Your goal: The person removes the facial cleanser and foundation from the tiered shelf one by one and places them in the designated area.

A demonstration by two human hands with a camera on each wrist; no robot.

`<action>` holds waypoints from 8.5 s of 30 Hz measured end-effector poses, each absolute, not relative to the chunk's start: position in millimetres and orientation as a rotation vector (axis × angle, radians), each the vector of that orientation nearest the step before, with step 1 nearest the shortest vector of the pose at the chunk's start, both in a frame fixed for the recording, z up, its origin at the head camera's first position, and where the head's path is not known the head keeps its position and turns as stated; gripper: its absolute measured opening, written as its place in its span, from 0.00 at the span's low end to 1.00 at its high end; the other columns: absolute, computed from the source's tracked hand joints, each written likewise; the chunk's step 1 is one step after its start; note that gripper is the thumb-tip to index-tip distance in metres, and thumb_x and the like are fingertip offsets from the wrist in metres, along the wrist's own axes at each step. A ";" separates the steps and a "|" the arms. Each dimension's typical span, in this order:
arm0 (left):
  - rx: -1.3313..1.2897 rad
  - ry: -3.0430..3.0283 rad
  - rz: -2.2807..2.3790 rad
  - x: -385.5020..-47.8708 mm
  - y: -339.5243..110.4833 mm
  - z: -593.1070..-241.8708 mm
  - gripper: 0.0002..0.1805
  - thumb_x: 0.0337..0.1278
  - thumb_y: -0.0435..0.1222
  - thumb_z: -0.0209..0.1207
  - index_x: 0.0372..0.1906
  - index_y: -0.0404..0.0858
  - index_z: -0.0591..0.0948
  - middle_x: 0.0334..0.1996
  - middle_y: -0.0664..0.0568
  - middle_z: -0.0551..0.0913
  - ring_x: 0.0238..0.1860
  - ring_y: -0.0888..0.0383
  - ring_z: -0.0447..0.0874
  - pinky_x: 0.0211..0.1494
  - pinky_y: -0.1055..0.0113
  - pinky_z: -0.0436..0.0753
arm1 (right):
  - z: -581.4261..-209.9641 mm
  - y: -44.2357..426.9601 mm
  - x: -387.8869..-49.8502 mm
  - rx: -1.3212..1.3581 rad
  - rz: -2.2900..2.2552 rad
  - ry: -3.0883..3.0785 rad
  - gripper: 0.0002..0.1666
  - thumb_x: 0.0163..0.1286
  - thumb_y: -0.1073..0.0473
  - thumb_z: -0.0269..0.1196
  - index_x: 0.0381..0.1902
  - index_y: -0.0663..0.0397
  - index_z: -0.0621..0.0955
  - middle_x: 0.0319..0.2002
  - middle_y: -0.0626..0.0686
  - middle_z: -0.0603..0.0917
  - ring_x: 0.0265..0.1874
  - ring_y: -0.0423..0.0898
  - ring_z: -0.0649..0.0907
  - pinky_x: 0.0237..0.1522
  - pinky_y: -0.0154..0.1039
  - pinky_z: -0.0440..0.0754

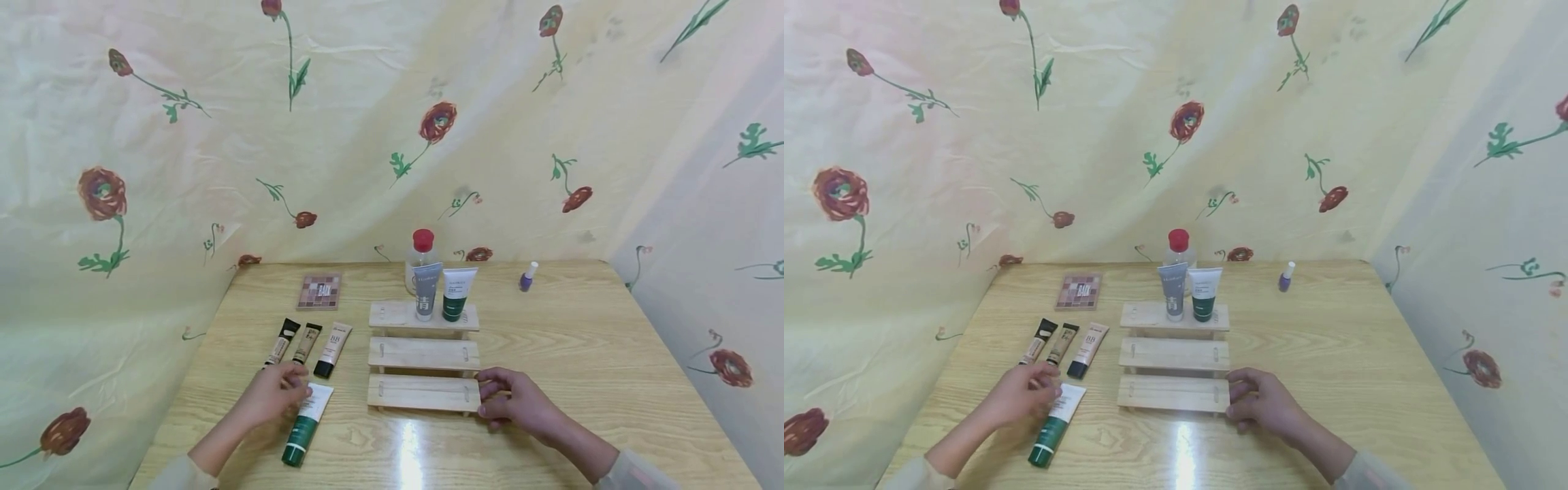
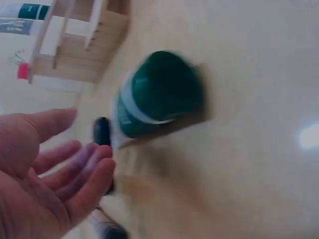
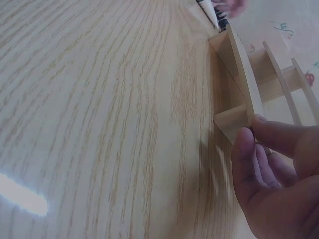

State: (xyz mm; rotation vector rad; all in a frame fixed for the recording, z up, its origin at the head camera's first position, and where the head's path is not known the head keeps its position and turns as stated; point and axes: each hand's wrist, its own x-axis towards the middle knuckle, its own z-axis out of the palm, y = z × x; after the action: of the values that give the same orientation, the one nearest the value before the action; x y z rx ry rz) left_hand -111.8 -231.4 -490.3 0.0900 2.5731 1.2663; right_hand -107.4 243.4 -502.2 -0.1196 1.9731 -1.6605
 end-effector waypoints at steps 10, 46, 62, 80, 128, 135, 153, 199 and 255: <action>0.456 2.691 1.379 -168.0 -176.3 -425.6 0.21 0.66 0.42 0.67 0.62 0.44 0.81 0.46 0.55 0.86 0.45 0.58 0.84 0.45 0.63 0.86 | -503.0 244.8 -107.9 -0.114 -1.653 1.977 0.40 0.63 0.67 0.72 0.68 0.74 0.67 0.48 0.63 0.79 0.37 0.51 0.86 0.36 0.47 0.90; 0.680 2.570 1.528 -218.9 -57.9 -386.4 0.13 0.65 0.39 0.69 0.51 0.45 0.83 0.47 0.53 0.86 0.48 0.55 0.85 0.51 0.64 0.87 | -502.3 244.2 -107.9 -0.117 -1.654 1.977 0.40 0.63 0.66 0.72 0.68 0.73 0.67 0.48 0.63 0.80 0.37 0.52 0.87 0.37 0.48 0.90; 0.692 2.560 1.617 -209.8 -64.9 -384.5 0.15 0.67 0.41 0.67 0.56 0.46 0.83 0.48 0.55 0.86 0.47 0.57 0.85 0.53 0.62 0.86 | -499.6 242.5 -106.9 -0.109 -1.656 1.984 0.40 0.63 0.67 0.72 0.68 0.74 0.67 0.47 0.63 0.80 0.37 0.51 0.87 0.36 0.46 0.90; 0.558 2.547 1.773 -166.6 -147.2 -389.6 0.18 0.67 0.36 0.66 0.60 0.40 0.82 0.49 0.44 0.84 0.49 0.48 0.85 0.49 0.61 0.88 | -500.1 244.0 -107.7 -0.115 -1.628 2.008 0.40 0.62 0.66 0.73 0.68 0.73 0.68 0.48 0.63 0.80 0.37 0.52 0.87 0.36 0.48 0.90; -0.074 2.222 1.488 -89.4 -296.4 -509.8 0.31 0.60 0.35 0.70 0.64 0.26 0.73 0.41 0.44 0.86 0.37 0.51 0.86 0.33 0.54 0.90 | -498.8 242.3 -108.1 -0.121 -1.619 2.010 0.39 0.62 0.67 0.73 0.66 0.73 0.69 0.47 0.63 0.80 0.36 0.51 0.86 0.36 0.47 0.90; -0.091 2.251 1.441 -89.8 -293.3 -510.0 0.30 0.60 0.36 0.70 0.63 0.27 0.75 0.40 0.45 0.85 0.37 0.51 0.85 0.32 0.54 0.89 | -497.0 241.9 -107.8 -0.119 -1.615 2.012 0.39 0.62 0.67 0.73 0.66 0.73 0.68 0.47 0.63 0.80 0.36 0.51 0.86 0.36 0.48 0.90; -0.147 2.389 1.330 -92.3 -289.1 -505.0 0.26 0.57 0.32 0.70 0.60 0.27 0.79 0.40 0.44 0.82 0.33 0.51 0.82 0.28 0.58 0.88 | -497.9 243.1 -108.2 -0.122 -1.618 1.998 0.39 0.62 0.66 0.73 0.67 0.73 0.68 0.47 0.63 0.80 0.37 0.50 0.86 0.37 0.48 0.90; 0.771 2.488 1.486 -224.2 -22.3 -379.6 0.25 0.63 0.41 0.70 0.62 0.42 0.79 0.46 0.55 0.83 0.46 0.60 0.83 0.49 0.68 0.84 | -498.2 241.4 -107.2 -0.120 -1.646 1.987 0.40 0.61 0.67 0.73 0.67 0.73 0.68 0.47 0.63 0.81 0.37 0.52 0.86 0.38 0.49 0.90; 0.266 2.661 1.655 -143.7 -235.9 -405.7 0.18 0.66 0.38 0.68 0.57 0.41 0.81 0.49 0.46 0.86 0.46 0.51 0.85 0.46 0.65 0.88 | -497.9 241.8 -106.0 -0.156 -1.662 1.996 0.41 0.60 0.68 0.73 0.67 0.74 0.68 0.47 0.64 0.80 0.36 0.53 0.86 0.37 0.49 0.90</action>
State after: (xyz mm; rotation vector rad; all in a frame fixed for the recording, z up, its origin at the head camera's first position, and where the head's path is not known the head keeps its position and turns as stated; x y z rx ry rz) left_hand -143.7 -235.9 -405.7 0.2660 2.6615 1.6553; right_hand -106.0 241.8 -497.9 -0.1559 1.9963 -1.6615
